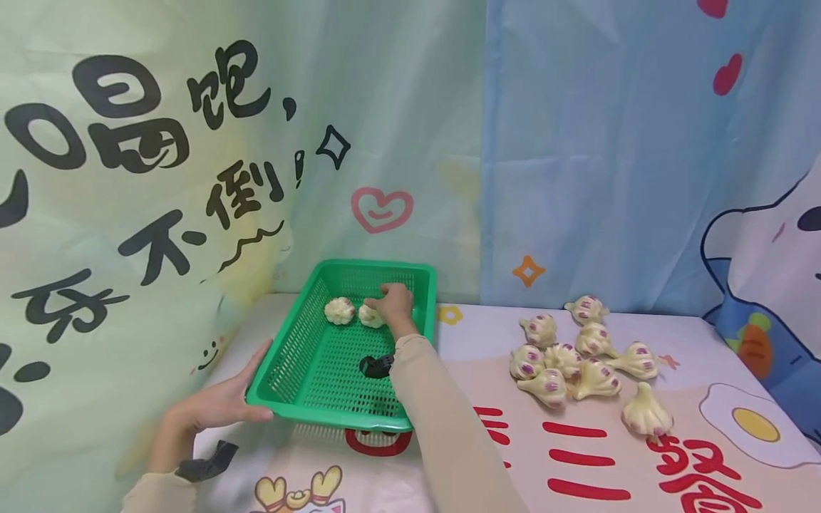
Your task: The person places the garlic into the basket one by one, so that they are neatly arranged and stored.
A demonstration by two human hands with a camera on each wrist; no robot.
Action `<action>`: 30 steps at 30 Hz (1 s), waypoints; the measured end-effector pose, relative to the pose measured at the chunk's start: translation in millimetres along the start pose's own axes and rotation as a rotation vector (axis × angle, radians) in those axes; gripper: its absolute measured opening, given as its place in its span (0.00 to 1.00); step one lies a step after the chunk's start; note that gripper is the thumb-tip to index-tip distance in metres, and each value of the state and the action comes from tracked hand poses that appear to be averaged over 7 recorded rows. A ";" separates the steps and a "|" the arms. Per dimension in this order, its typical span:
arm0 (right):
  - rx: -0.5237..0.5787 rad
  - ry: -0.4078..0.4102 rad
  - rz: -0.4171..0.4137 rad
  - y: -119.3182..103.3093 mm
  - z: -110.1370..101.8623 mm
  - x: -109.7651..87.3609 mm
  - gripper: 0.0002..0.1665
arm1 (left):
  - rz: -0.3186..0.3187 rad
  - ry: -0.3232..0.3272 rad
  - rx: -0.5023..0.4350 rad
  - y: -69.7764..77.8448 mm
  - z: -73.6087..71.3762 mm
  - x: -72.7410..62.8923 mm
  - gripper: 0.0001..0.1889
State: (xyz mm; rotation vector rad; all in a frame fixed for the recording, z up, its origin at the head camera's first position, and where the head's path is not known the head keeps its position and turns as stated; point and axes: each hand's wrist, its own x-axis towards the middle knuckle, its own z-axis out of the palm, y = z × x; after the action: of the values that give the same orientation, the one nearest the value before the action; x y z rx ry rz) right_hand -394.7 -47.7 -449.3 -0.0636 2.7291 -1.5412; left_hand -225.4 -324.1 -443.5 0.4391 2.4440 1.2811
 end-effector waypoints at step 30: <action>0.291 -0.074 -0.233 30.8 -105.3 -91.6 0.32 | 0.035 0.012 0.115 5.0 2.8 -1.7 0.64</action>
State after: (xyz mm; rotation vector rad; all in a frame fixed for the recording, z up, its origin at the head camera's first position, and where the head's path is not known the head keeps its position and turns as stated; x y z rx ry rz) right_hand -306.9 61.9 -422.6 -0.4395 2.4850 -1.9339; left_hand -222.1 -320.1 -440.6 0.5079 2.5395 1.1642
